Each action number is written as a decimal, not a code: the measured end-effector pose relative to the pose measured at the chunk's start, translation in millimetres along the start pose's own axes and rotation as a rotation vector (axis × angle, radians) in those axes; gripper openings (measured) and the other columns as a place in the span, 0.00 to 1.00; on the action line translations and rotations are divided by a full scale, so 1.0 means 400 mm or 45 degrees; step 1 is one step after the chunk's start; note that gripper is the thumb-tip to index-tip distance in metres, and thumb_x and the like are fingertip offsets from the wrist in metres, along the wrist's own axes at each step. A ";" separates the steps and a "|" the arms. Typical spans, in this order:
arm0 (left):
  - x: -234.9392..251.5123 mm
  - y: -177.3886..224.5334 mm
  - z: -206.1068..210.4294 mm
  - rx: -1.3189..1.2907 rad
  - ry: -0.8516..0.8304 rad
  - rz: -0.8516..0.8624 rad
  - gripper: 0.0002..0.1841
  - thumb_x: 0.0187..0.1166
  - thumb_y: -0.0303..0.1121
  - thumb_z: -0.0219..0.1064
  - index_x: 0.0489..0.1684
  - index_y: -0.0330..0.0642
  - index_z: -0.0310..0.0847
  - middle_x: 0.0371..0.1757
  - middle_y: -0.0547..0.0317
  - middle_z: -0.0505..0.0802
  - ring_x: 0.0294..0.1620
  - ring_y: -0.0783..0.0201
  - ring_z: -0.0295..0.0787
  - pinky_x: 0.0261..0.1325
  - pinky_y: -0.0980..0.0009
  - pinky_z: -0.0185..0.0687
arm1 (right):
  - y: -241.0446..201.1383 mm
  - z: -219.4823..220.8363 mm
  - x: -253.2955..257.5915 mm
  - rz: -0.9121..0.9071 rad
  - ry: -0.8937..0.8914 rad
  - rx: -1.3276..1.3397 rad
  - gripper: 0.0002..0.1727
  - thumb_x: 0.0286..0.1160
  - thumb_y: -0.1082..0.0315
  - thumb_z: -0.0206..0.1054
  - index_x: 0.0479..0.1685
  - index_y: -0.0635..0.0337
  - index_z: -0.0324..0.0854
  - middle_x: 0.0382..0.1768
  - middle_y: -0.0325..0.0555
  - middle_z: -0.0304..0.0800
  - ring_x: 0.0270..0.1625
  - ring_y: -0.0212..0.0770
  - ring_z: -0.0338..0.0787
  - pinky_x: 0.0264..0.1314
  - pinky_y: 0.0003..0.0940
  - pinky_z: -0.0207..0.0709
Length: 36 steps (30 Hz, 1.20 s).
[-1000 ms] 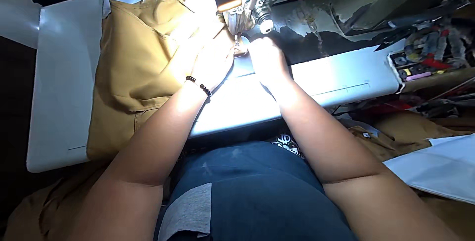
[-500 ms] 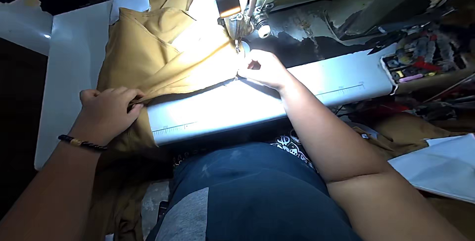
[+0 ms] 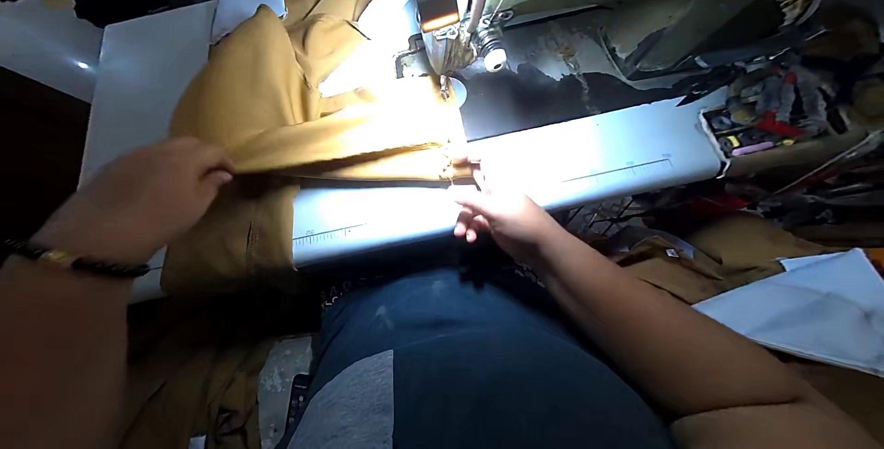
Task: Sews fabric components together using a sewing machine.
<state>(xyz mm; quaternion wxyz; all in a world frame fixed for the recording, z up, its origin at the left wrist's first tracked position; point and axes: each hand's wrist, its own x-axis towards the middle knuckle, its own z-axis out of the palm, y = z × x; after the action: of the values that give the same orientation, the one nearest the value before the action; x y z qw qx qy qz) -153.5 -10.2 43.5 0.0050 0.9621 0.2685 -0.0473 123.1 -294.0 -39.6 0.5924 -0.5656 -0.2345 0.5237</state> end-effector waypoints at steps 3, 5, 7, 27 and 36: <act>0.075 0.126 -0.007 -0.001 -0.115 0.029 0.11 0.85 0.33 0.65 0.45 0.32 0.89 0.44 0.32 0.91 0.48 0.30 0.89 0.46 0.27 0.80 | 0.026 -0.044 0.008 -0.302 -0.031 -0.470 0.12 0.83 0.72 0.65 0.60 0.62 0.84 0.45 0.41 0.93 0.28 0.28 0.91 0.31 0.23 0.88; 0.146 0.249 -0.001 -0.114 0.185 0.353 0.13 0.82 0.29 0.58 0.52 0.33 0.89 0.49 0.34 0.92 0.52 0.34 0.90 0.52 0.33 0.83 | 0.020 -0.056 0.023 -0.462 0.043 -0.646 0.11 0.84 0.69 0.64 0.56 0.61 0.88 0.46 0.40 0.93 0.30 0.26 0.90 0.34 0.23 0.89; 0.230 0.375 0.028 -0.343 0.339 0.588 0.15 0.79 0.26 0.59 0.54 0.38 0.91 0.50 0.38 0.94 0.54 0.37 0.91 0.55 0.37 0.82 | 0.013 -0.031 0.004 -0.287 0.055 -0.397 0.09 0.87 0.70 0.62 0.53 0.64 0.84 0.39 0.41 0.91 0.25 0.28 0.88 0.30 0.23 0.87; 0.349 0.505 0.163 -0.974 -0.155 0.253 0.11 0.80 0.25 0.65 0.56 0.39 0.89 0.51 0.51 0.92 0.52 0.63 0.87 0.60 0.62 0.80 | -0.109 -0.113 0.153 0.098 0.280 -1.010 0.24 0.96 0.57 0.48 0.34 0.63 0.81 0.18 0.41 0.79 0.14 0.30 0.77 0.20 0.27 0.75; 0.264 0.517 0.251 -0.599 0.356 0.715 0.18 0.72 0.21 0.62 0.58 0.34 0.90 0.57 0.43 0.92 0.59 0.46 0.89 0.60 0.43 0.81 | -0.125 -0.071 0.149 0.036 0.234 -1.425 0.29 0.93 0.49 0.51 0.32 0.65 0.83 0.33 0.56 0.87 0.42 0.54 0.89 0.47 0.58 0.78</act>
<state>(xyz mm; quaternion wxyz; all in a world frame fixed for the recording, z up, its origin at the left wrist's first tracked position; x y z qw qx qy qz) 34.5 -136.1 -69.5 0.2015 0.9678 -0.0036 0.1505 185.8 -243.7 -19.8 0.2130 -0.8398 -0.4162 0.2760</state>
